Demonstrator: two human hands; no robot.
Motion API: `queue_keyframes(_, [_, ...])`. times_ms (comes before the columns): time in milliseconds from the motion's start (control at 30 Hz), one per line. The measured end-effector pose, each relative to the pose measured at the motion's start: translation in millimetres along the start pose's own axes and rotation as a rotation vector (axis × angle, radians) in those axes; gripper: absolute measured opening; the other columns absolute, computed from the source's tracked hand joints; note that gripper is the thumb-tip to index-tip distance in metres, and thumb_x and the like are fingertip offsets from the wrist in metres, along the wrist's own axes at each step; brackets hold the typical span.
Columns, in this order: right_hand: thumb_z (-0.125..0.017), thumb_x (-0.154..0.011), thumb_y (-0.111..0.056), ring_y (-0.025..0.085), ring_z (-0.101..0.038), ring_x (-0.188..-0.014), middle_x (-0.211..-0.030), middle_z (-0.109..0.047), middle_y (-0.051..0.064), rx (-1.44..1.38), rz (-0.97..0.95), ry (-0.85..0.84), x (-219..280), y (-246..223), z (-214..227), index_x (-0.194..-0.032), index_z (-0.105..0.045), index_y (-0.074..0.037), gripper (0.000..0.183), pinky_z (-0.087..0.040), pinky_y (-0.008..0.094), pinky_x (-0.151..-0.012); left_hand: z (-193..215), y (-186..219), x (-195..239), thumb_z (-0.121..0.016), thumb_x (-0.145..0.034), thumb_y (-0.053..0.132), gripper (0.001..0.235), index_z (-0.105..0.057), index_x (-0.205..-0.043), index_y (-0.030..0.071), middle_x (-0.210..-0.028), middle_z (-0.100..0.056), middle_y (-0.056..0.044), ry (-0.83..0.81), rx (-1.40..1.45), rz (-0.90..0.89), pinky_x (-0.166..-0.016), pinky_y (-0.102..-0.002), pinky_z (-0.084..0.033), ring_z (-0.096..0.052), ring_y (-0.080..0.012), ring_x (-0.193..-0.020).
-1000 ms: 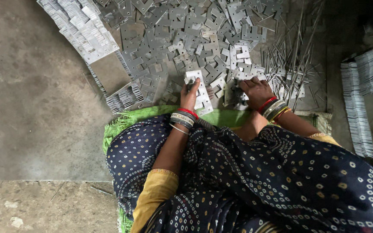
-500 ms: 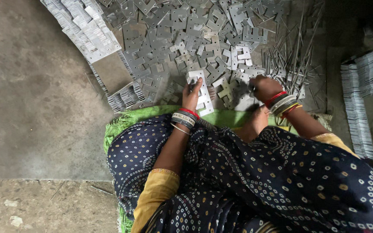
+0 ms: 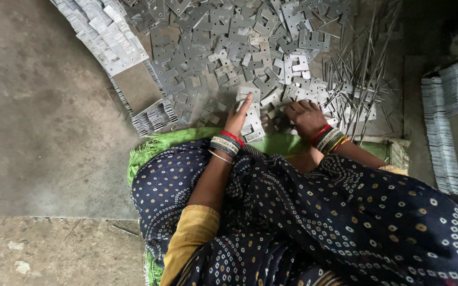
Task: The person picks up individual small metal E-shaped pieces from a pile on the floor and stacks them neatly on top of an existing stack of identical pieces.
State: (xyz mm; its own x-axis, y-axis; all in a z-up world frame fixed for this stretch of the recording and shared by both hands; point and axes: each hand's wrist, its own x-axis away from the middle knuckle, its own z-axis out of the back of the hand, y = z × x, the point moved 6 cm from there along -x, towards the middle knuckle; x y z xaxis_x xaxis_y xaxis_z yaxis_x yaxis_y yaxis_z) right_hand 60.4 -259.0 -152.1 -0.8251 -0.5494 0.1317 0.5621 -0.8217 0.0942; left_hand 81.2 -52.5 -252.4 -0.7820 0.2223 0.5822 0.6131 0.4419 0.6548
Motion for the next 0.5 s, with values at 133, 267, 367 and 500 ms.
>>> queue_keyframes(133, [-0.070,-0.085,-0.018,0.028,-0.065,-0.114,-0.119,-0.069,0.010,-0.060,-0.088,-0.234,-4.5,15.6,5.1,-0.124,-0.068,-0.014,0.039,-0.048,0.050,-0.106,-6.0,13.5,7.7,-0.079,-0.083,0.055,0.091,-0.056,-0.143,-0.009,-0.132,-0.069,-0.019,-0.007,0.114,-0.076,-0.091,-0.040,-0.059,-0.070,-0.0264,-0.111])
queue_keyframes(267, [-0.067,-0.084,-0.010,0.026,-0.064,-0.117,-0.123,-0.067,0.010,0.099,0.034,-0.264,-27.4,-2.8,63.8,-0.113,-0.075,-0.024,0.033,-0.043,0.051,-0.112,-12.1,9.0,13.2,-0.074,-0.083,0.054,0.080,-0.054,-0.136,-0.003,-0.109,-0.068,-0.029,-0.037,0.101,0.079,-0.075,-0.050,-0.061,-0.069,-0.0371,-0.088])
queue_keyframes(367, [-0.070,-0.076,-0.011,0.028,-0.063,-0.120,-0.107,-0.066,0.003,0.043,0.201,-0.116,-39.1,-37.2,111.3,-0.108,-0.076,-0.024,0.035,-0.046,0.052,-0.111,-15.9,36.1,17.4,-0.072,-0.103,0.059,0.070,-0.069,-0.135,-0.004,-0.130,-0.074,-0.015,-0.033,-0.164,-0.337,-0.096,-0.036,-0.054,-0.071,-0.0208,-0.115])
queue_keyframes(500, [-0.061,-0.076,-0.001,0.029,-0.063,-0.122,-0.130,-0.065,0.009,-0.135,0.173,0.132,-58.7,-27.8,135.4,-0.122,-0.071,-0.017,0.049,-0.053,0.049,-0.106,-28.6,22.9,30.1,-0.059,-0.091,0.065,0.063,-0.069,-0.107,0.005,-0.088,-0.075,-0.012,-0.217,0.204,0.149,-0.062,-0.038,-0.064,-0.076,-0.0233,-0.069])
